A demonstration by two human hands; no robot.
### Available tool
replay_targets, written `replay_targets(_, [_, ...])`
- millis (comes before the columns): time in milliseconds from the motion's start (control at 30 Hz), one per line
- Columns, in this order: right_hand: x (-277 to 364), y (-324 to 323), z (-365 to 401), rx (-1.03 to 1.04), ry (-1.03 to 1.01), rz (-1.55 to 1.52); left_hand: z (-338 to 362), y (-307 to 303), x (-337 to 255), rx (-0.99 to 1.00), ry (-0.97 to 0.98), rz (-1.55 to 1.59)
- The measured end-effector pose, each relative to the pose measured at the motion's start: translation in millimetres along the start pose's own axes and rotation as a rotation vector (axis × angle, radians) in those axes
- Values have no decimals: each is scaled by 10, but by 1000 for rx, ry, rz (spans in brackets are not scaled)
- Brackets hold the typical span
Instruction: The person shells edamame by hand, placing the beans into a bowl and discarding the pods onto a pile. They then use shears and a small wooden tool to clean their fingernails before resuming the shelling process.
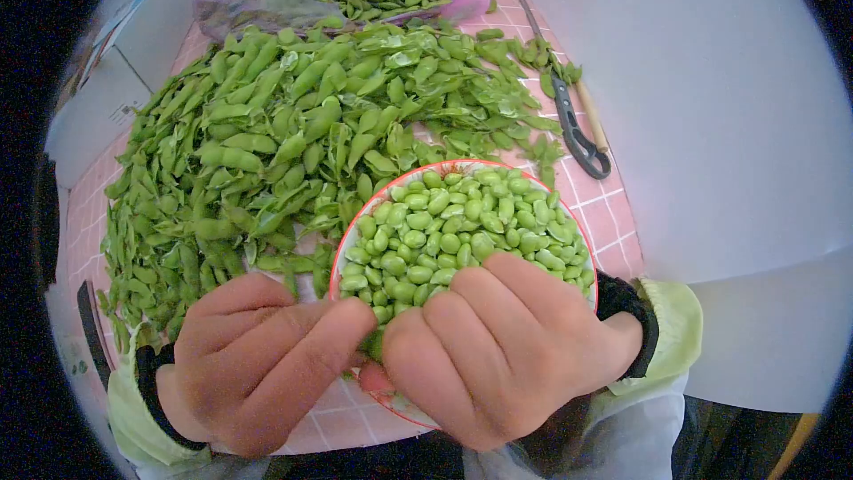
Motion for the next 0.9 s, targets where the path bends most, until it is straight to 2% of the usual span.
replay_targets(200, [-72, -51, -30, -29, -34, -82, -23, 67, 105, 56, -89, 76])
replay_targets(300, [-109, -94, -38, -25, -3, -123, 0, 279, 179, 329, -115, -18])
replay_targets(400, [-149, -107, -15, -7, 49, -145, 25, 196, 319, 153, -250, 87])
replay_targets(500, [-198, -133, 12, 1, 85, -174, 32, 181, 302, 179, -207, 114])
replay_targets(700, [-249, -153, 47, 41, 134, -195, 63, 225, 314, 203, -243, 165])
replay_targets(800, [-261, -146, 45, 60, 137, -200, 88, 243, 332, 178, -293, 221])
replay_targets(900, [-247, -128, 33, 50, 117, -195, 66, 338, 336, 249, -347, 274])
Point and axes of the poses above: each hand's wrist, its own z-axis away from the middle knuckle, its own y-axis out of the palm, x = y × z, the point moved 10 cm from there along -z, towards the middle knuckle, and after that the axes turned 15 degrees about -z, right-handed, at the moved point
